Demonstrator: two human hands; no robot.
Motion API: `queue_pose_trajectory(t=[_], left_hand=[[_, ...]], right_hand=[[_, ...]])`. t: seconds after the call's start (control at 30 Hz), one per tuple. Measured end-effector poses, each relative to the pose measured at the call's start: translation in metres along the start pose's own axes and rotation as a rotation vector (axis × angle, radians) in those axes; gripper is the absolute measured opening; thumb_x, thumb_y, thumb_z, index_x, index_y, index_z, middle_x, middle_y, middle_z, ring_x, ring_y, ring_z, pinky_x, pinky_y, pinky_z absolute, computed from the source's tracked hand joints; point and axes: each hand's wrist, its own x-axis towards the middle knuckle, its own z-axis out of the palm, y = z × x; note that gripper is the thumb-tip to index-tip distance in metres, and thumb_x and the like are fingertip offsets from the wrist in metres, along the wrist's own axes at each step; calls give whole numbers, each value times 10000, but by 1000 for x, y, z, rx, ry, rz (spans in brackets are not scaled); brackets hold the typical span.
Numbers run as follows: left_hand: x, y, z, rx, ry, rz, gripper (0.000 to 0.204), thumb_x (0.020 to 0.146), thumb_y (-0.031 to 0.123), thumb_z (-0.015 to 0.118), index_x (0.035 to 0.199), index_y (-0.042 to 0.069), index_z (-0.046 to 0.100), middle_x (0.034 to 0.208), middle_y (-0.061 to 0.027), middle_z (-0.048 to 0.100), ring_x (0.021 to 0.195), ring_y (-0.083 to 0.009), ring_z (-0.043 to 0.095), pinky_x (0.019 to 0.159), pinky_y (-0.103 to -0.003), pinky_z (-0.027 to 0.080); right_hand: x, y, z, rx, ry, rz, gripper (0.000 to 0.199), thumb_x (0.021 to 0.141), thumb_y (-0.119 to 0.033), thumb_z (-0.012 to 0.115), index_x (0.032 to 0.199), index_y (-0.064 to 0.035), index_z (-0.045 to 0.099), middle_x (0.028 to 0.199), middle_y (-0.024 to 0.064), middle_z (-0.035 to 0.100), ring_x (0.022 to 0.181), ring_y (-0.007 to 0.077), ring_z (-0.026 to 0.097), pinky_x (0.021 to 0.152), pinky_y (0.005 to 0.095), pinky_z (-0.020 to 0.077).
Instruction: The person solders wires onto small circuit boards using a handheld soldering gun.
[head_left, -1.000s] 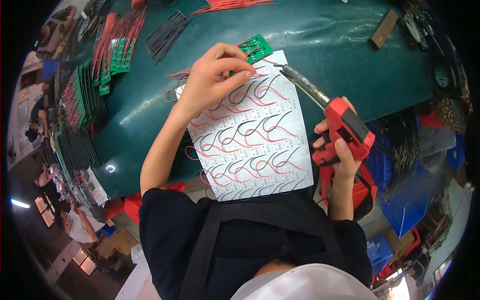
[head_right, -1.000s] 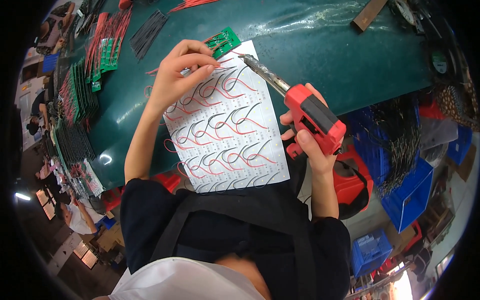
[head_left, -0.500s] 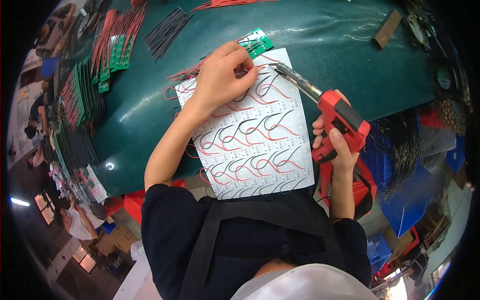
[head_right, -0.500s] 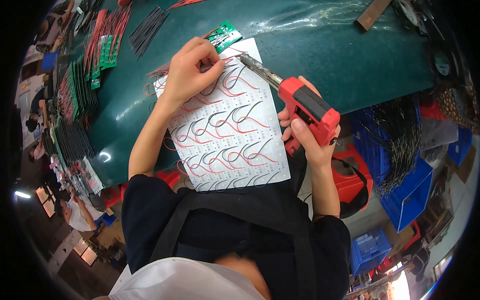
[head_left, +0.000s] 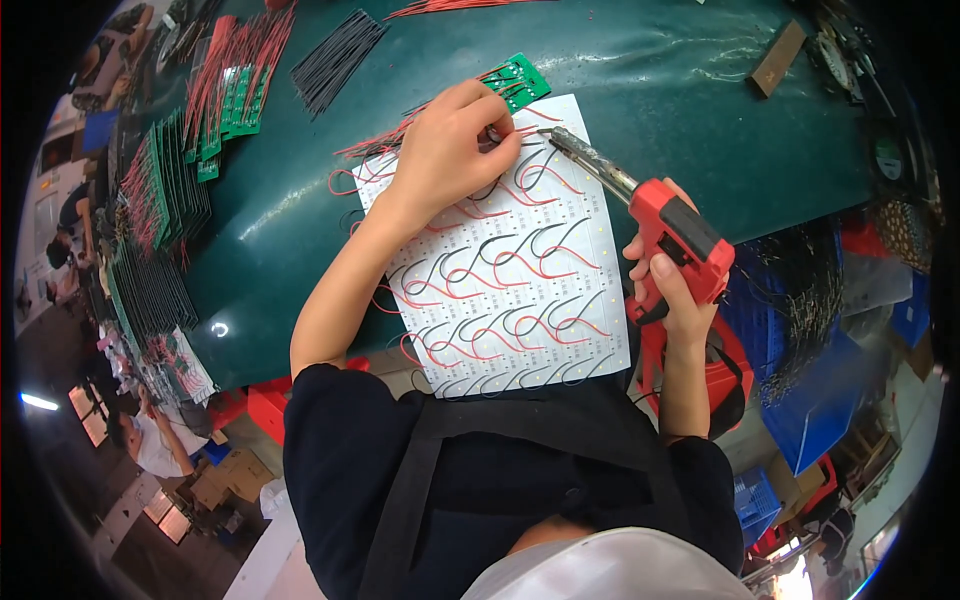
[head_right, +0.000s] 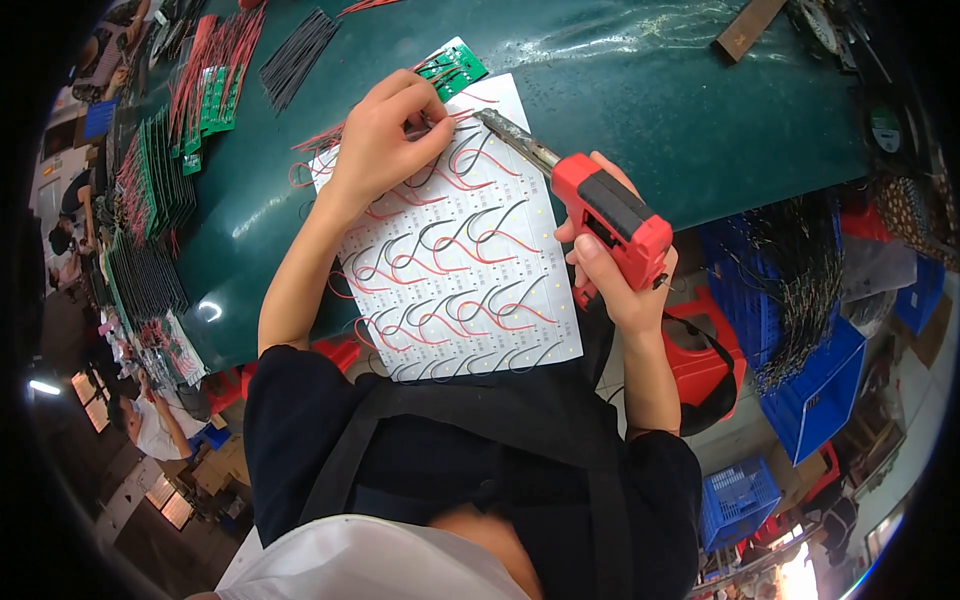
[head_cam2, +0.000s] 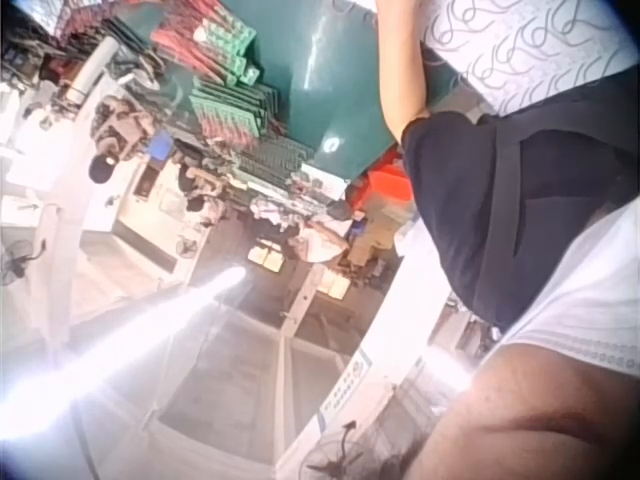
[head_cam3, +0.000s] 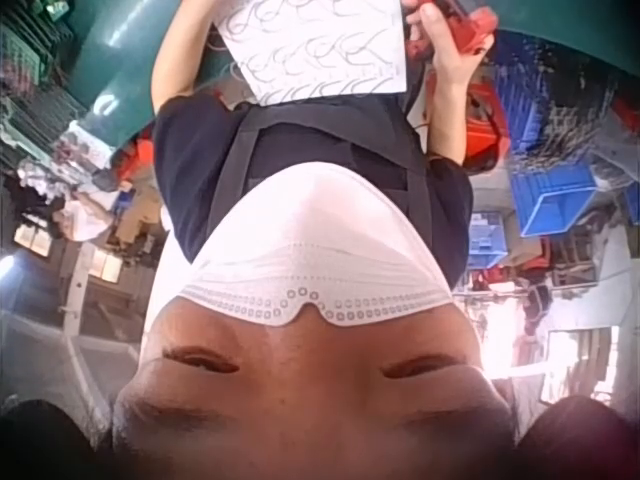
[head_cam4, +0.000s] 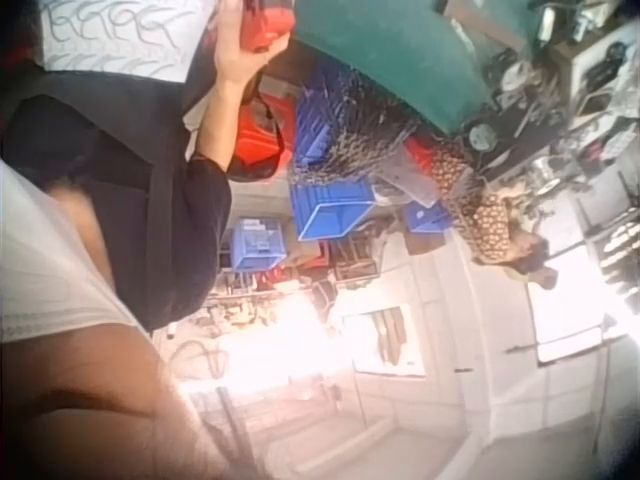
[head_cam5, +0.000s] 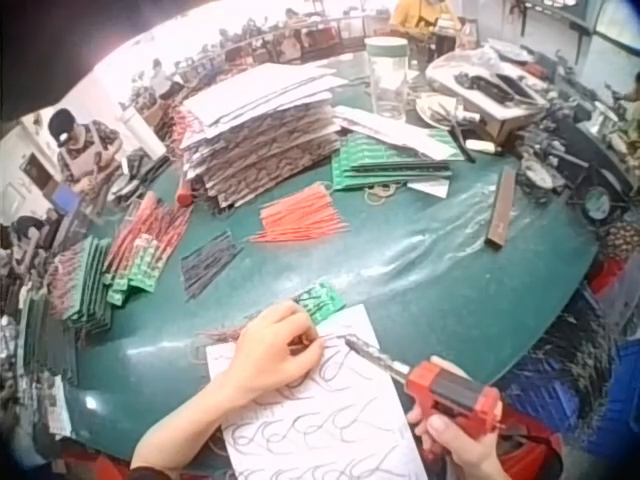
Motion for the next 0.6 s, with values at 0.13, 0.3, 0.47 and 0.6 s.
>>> queue_pose_trajectory(t=[0.13,0.3,0.47,0.6], left_hand=[[0,-1,0,6,-14,-3,117,722,100,670,733,25,582,791,-46,548,616,-150,522,558,-275,437],[-1,0,-1,11,-12,-4,122,724,113,674,738,30,586,795,-47,551,618,-153,525,560,-283,440],[-1,2,-1,13,-30,-49,111,714,152,640,708,60,578,808,-62,562,778,-250,565,639,-372,465],[-3,1,-2,11,-21,-55,115,719,159,642,711,65,578,801,-60,561,784,-249,564,636,-375,466]], right_hand=[[-4,-4,1,73,34,-22,656,779,-131,622,1332,93,348,842,149,632,657,128,609,504,216,498],[-9,-21,-5,102,75,-169,743,767,-235,618,1332,125,296,868,190,607,689,187,620,488,241,524],[-17,-34,-4,42,109,-215,680,816,-287,528,1288,157,322,824,180,548,571,157,519,435,213,446],[-14,-31,14,71,112,-115,664,802,-213,580,1325,108,326,803,149,574,595,142,554,417,212,453]])
